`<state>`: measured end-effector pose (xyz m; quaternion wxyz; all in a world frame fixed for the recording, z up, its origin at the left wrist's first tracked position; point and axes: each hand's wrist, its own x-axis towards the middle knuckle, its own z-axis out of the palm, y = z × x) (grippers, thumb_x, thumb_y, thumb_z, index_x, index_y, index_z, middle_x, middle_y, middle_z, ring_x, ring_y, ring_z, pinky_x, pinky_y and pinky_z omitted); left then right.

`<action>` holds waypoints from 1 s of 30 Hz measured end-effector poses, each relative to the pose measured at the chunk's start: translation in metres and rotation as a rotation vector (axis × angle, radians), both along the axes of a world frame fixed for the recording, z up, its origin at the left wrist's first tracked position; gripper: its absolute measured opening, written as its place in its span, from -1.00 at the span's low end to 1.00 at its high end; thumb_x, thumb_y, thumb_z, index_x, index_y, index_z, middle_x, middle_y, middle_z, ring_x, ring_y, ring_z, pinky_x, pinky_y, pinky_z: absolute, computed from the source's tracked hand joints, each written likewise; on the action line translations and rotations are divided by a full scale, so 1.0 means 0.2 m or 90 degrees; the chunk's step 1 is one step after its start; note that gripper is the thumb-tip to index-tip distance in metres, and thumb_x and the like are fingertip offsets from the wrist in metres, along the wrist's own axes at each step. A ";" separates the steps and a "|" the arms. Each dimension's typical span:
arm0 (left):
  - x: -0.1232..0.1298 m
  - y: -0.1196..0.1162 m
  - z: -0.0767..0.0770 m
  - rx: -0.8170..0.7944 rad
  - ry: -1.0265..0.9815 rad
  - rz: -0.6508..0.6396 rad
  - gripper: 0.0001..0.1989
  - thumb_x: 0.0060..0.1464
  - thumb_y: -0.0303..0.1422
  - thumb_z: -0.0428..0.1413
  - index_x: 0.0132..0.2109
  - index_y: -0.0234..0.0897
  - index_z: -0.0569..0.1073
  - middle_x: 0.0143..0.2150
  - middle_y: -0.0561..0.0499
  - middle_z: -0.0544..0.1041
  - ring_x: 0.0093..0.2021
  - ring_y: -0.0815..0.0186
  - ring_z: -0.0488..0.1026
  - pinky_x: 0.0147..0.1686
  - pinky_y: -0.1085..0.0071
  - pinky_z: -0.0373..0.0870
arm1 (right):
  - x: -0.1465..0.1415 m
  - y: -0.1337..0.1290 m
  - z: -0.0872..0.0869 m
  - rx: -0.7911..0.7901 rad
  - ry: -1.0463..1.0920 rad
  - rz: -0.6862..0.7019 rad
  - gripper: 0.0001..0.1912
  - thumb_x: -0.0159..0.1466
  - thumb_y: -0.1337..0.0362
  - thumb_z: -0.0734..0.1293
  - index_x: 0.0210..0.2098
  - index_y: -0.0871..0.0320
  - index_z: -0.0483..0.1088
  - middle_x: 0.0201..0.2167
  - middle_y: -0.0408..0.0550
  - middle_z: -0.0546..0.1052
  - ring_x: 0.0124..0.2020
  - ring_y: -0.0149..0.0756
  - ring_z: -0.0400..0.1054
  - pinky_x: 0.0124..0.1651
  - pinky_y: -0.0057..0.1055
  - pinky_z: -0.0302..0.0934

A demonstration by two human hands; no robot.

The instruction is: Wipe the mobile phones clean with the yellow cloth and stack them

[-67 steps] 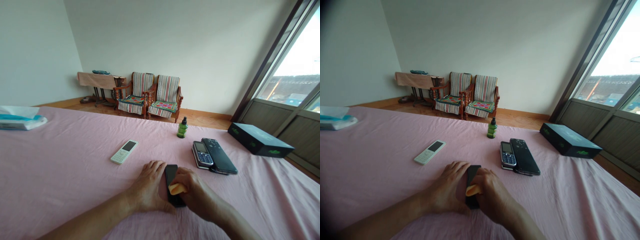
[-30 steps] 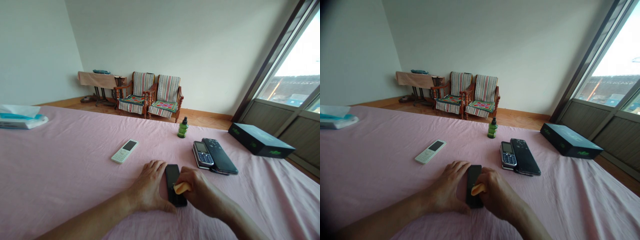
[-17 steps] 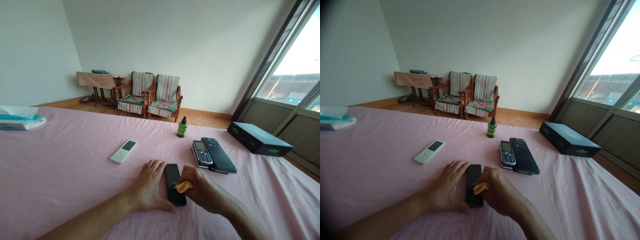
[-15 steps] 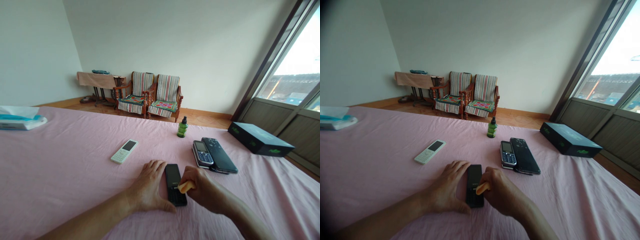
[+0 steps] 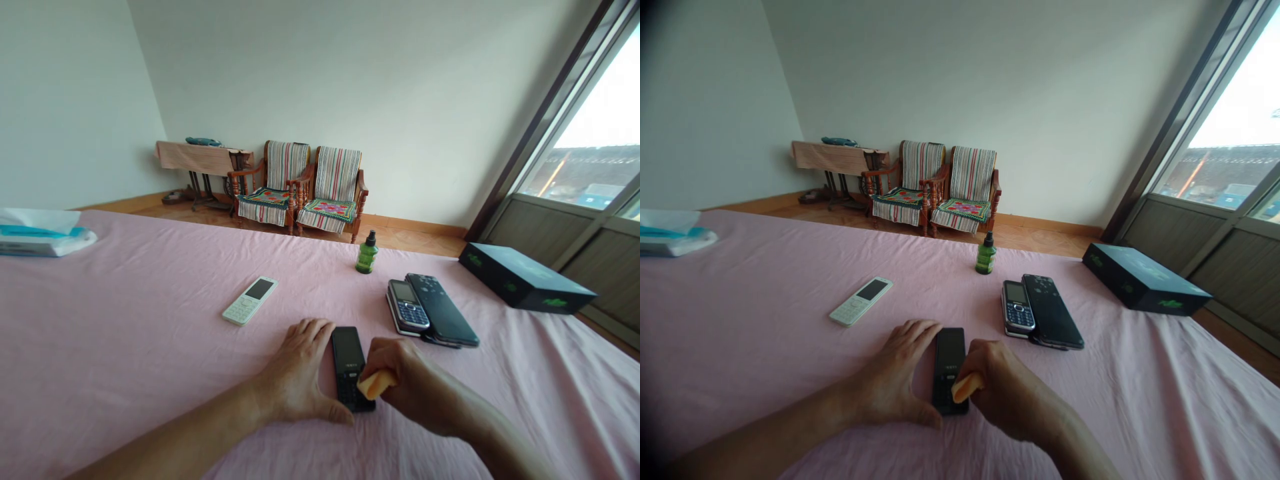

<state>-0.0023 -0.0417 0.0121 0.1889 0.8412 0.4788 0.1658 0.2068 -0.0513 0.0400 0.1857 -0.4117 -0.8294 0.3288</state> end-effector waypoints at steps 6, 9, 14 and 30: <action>0.00 0.00 -0.02 0.032 -0.033 -0.006 -0.01 -0.47 0.13 0.30 0.15 -0.14 0.24 0.10 -0.11 0.32 0.10 -0.05 0.23 0.09 0.05 0.17 | -0.08 -0.03 0.02 0.024 0.079 0.045 -0.69 -0.09 0.66 0.16 -0.57 0.18 0.39 -0.43 -0.21 0.42 -0.39 -0.50 0.29 -0.37 -0.60 0.08; -0.01 0.00 -0.02 0.021 -0.024 0.003 0.03 -0.46 0.13 0.29 0.17 -0.20 0.21 0.15 -0.16 0.28 0.13 -0.10 0.19 0.12 0.01 0.11 | -0.05 -0.03 0.03 0.018 0.019 0.005 -0.66 -0.10 0.65 0.17 -0.53 0.16 0.44 -0.44 -0.19 0.43 -0.42 -0.49 0.30 -0.39 -0.59 0.07; -0.01 0.00 -0.02 0.012 -0.009 -0.003 -0.01 -0.40 0.12 0.27 0.18 -0.20 0.21 0.16 -0.17 0.27 0.15 -0.10 0.17 0.12 -0.01 0.11 | -0.04 -0.02 0.01 0.023 -0.002 -0.003 -0.67 -0.06 0.65 0.18 -0.52 0.16 0.45 -0.45 -0.18 0.43 -0.43 -0.49 0.30 -0.39 -0.58 0.08; 0.00 0.01 -0.03 0.041 -0.028 -0.010 -0.02 -0.49 0.10 0.32 0.13 -0.12 0.25 0.10 -0.09 0.31 0.09 -0.03 0.24 0.09 0.08 0.16 | -0.11 -0.03 -0.03 0.065 0.072 0.009 -0.69 -0.04 0.66 0.22 -0.53 0.16 0.44 -0.40 -0.17 0.42 -0.37 -0.48 0.27 -0.36 -0.57 0.06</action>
